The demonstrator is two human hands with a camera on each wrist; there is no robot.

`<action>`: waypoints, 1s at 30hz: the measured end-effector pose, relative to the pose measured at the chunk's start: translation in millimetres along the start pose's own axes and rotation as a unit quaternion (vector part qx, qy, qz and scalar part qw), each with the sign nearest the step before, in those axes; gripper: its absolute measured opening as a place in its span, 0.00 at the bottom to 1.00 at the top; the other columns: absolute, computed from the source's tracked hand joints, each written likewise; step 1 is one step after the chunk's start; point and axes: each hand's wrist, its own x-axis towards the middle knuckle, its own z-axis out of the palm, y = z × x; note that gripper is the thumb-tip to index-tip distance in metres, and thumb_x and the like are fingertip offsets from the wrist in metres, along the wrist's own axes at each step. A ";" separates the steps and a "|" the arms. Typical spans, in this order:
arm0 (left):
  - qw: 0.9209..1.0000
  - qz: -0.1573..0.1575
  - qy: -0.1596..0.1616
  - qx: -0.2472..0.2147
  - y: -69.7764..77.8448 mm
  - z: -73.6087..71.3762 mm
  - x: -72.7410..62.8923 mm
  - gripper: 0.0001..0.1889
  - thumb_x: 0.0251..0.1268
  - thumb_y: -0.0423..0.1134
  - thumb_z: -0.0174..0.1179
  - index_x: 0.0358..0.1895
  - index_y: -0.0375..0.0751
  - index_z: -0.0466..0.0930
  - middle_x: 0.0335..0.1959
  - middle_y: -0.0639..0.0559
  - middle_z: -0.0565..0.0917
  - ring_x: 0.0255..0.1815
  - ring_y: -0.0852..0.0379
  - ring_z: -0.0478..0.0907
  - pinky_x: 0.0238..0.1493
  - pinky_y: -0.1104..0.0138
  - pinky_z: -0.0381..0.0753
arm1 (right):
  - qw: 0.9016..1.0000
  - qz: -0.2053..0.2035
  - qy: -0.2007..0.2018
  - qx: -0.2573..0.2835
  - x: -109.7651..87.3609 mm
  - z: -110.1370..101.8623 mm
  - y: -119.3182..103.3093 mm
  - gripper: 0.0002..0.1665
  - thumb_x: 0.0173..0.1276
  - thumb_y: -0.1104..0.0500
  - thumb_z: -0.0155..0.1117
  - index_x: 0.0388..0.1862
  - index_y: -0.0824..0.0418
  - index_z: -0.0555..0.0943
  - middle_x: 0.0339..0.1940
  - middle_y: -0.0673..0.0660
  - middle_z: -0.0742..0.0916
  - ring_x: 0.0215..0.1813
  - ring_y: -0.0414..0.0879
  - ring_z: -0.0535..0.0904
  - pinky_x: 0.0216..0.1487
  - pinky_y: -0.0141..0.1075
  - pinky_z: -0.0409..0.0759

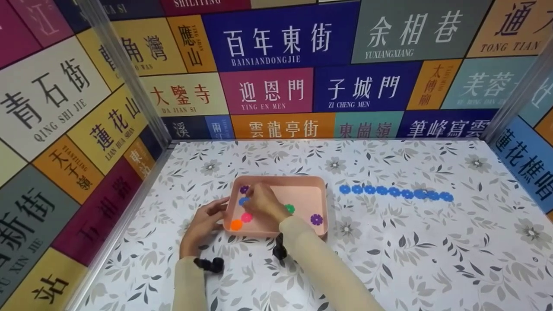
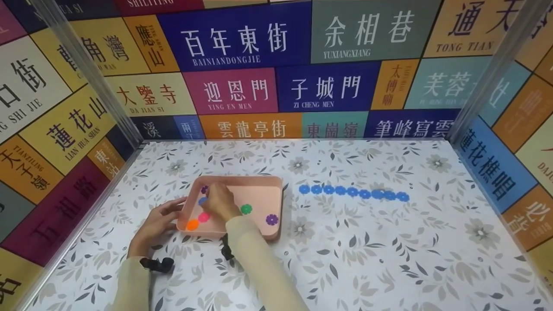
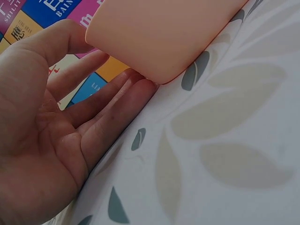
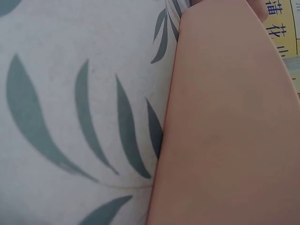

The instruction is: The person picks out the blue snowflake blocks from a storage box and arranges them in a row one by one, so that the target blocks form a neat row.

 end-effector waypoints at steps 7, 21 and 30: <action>1.000 0.000 -0.002 -0.004 1.3 0.1 -2.0 0.25 0.66 0.38 0.60 0.67 0.56 0.77 0.62 0.45 0.81 0.53 0.50 0.80 0.48 0.62 0.84 | 1.000 0.007 -0.006 0.011 -0.3 0.1 0.4 0.12 0.58 0.63 0.74 0.42 0.65 0.87 0.44 0.57 0.89 0.47 0.48 0.82 0.55 0.38 0.84; 1.000 0.009 0.001 -0.001 -0.3 0.3 0.2 0.25 0.66 0.36 0.59 0.67 0.53 0.77 0.61 0.43 0.81 0.52 0.50 0.80 0.45 0.63 0.85 | 1.000 -0.015 -0.003 -0.005 1.0 -1.0 3.0 0.03 0.53 0.66 0.71 0.27 0.65 0.84 0.21 0.49 0.77 0.26 0.42 0.71 0.26 0.29 0.66; 1.000 0.004 -0.004 -0.002 0.0 0.2 0.7 0.25 0.67 0.38 0.60 0.68 0.54 0.76 0.62 0.44 0.81 0.53 0.51 0.80 0.45 0.63 0.85 | 0.999 -0.038 -0.001 -0.009 -5.6 -16.5 1.7 0.12 0.53 0.62 0.76 0.37 0.65 0.87 0.33 0.54 0.89 0.37 0.44 0.80 0.38 0.30 0.77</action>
